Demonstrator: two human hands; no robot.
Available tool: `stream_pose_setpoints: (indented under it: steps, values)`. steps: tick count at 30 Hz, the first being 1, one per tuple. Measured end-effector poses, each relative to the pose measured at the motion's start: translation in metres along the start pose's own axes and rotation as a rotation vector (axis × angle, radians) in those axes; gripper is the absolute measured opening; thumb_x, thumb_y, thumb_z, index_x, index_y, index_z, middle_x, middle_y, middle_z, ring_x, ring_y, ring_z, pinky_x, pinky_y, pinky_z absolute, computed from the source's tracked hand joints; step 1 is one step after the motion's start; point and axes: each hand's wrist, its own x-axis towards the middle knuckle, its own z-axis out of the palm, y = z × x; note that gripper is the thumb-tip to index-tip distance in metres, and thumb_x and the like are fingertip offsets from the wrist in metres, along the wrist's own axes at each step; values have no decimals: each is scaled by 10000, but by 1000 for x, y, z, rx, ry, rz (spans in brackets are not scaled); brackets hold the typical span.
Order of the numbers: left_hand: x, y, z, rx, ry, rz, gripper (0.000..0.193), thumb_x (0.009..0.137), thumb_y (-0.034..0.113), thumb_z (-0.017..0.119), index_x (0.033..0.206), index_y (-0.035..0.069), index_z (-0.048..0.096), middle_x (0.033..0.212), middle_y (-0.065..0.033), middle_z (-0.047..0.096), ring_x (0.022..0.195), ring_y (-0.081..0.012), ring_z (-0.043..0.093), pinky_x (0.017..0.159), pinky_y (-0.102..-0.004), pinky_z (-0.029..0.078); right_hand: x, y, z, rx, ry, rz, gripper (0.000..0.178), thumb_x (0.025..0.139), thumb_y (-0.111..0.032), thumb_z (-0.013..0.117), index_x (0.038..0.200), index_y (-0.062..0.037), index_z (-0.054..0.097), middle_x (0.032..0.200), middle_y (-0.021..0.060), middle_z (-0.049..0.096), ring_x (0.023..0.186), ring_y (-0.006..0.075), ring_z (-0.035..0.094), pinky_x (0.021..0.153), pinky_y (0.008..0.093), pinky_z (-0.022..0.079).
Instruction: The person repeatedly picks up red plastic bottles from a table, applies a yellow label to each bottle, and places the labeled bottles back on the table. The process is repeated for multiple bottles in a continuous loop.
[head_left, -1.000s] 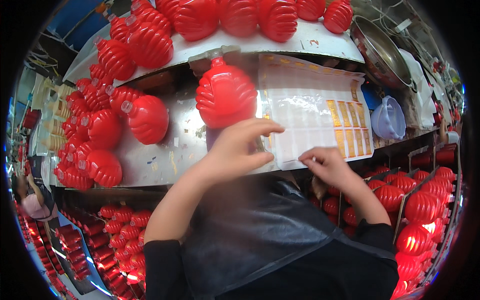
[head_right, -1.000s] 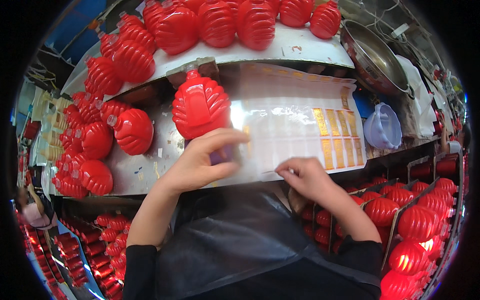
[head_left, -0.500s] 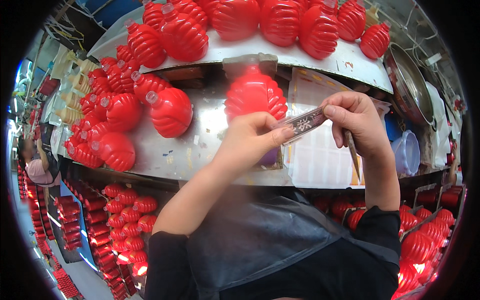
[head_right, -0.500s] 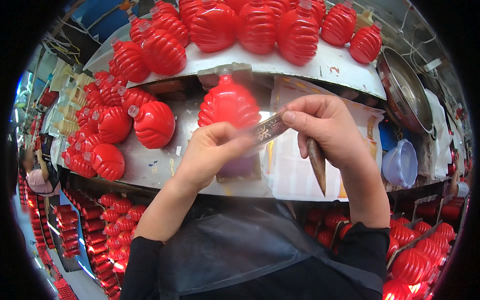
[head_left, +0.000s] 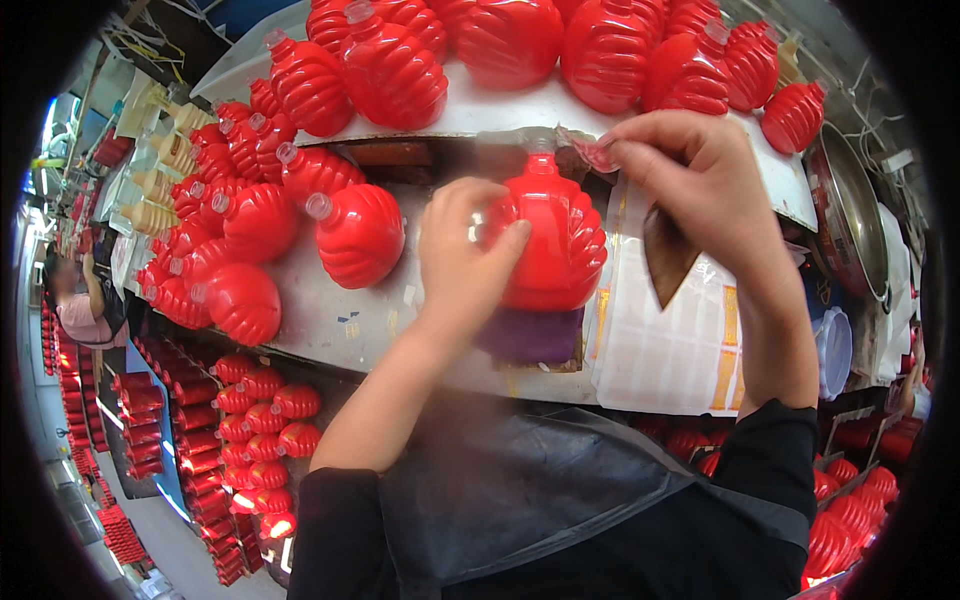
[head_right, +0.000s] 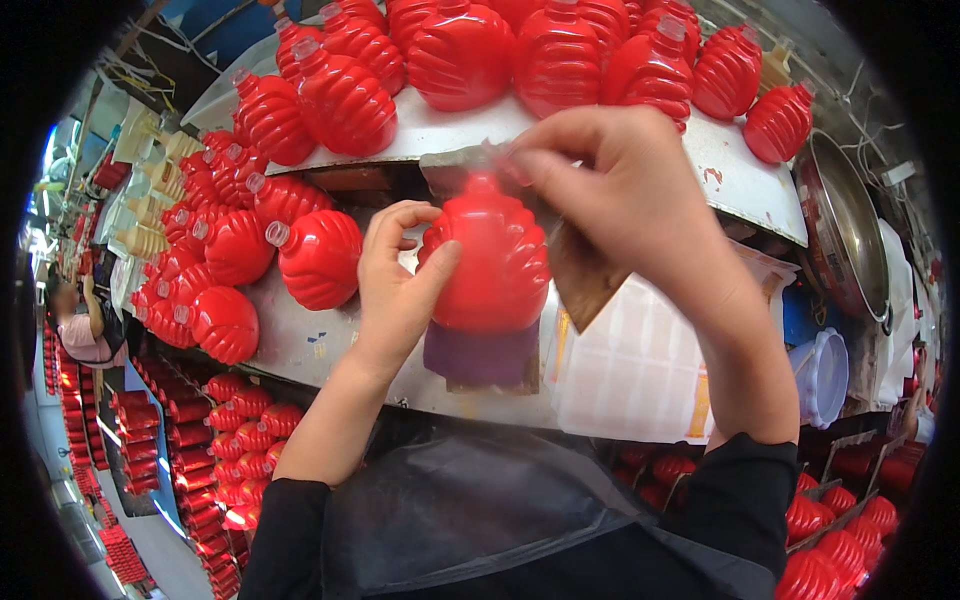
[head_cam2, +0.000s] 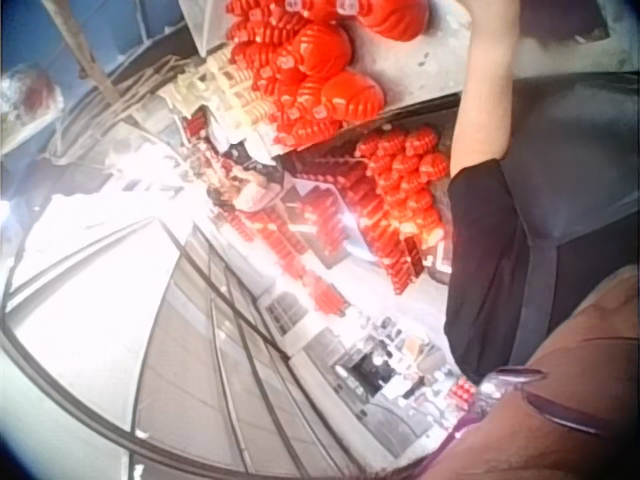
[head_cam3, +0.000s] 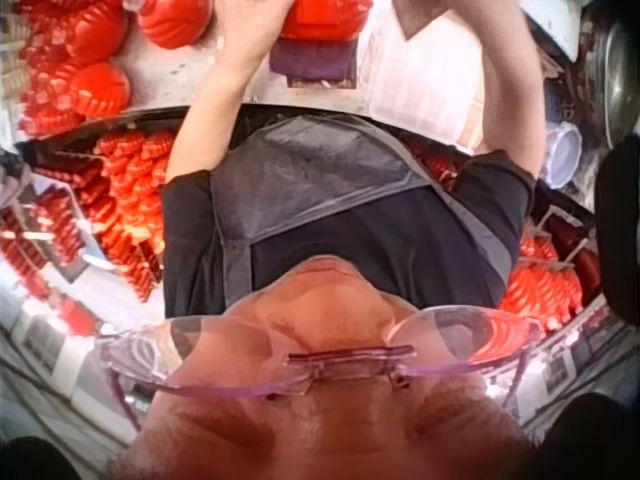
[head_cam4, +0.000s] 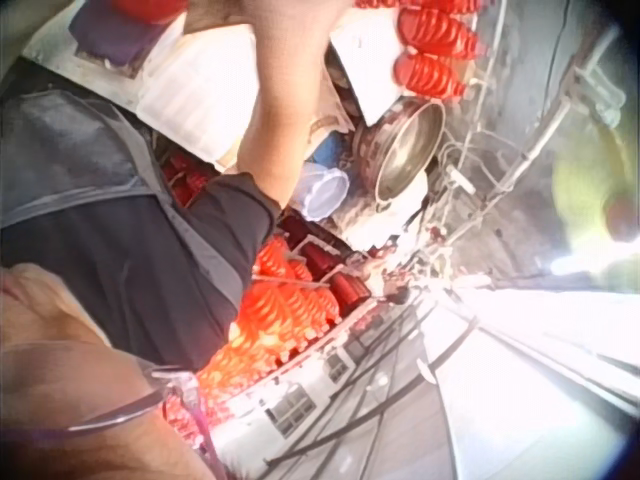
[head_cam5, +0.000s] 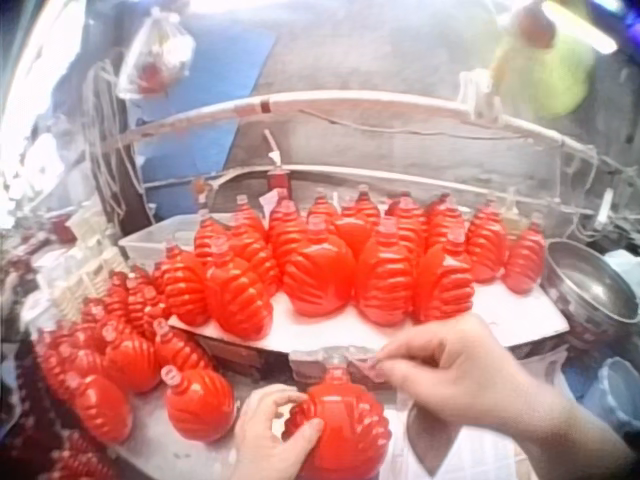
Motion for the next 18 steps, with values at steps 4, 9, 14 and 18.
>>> stream_pose_setpoints:
  steps: [4, 9, 14, 18]
  values:
    - [5, -9, 7, -434, -86, -256, 470, 935, 104, 722, 1365, 29, 548, 1286, -65, 564, 1161, -159, 535, 1065, -325, 434, -18, -4, 41, -580, -11, -270, 172, 886, 1, 714, 1054, -20, 746, 846, 99, 745, 706, 201, 730, 595, 297, 557]
    - [24, -6, 9, -419, -106, -277, 531, 883, 156, 778, 1339, 4, 551, 1243, -111, 587, 1163, -214, 565, 1038, -362, 469, -53, 2, 73, -936, -156, -472, 353, 762, -29, 690, 1110, 25, 722, 1075, 173, 755, 597, 167, 662, 515, 299, 508]
    - [30, -4, 12, -175, -145, -184, 628, 823, 248, 860, 1310, -17, 567, 1232, -197, 632, 1172, -319, 624, 1028, -431, 498, -77, -3, 88, -1100, -140, -556, 400, 752, -72, 696, 1130, 54, 736, 1113, 229, 753, 577, 127, 633, 497, 257, 464]
    - [24, -11, 11, -228, -143, -151, 680, 838, 302, 860, 1349, -19, 547, 1264, -207, 619, 1196, -328, 613, 1049, -433, 487, -78, -15, 82, -763, -213, -388, 365, 831, -120, 765, 1170, 12, 730, 1008, 170, 758, 602, 207, 668, 511, 315, 505]
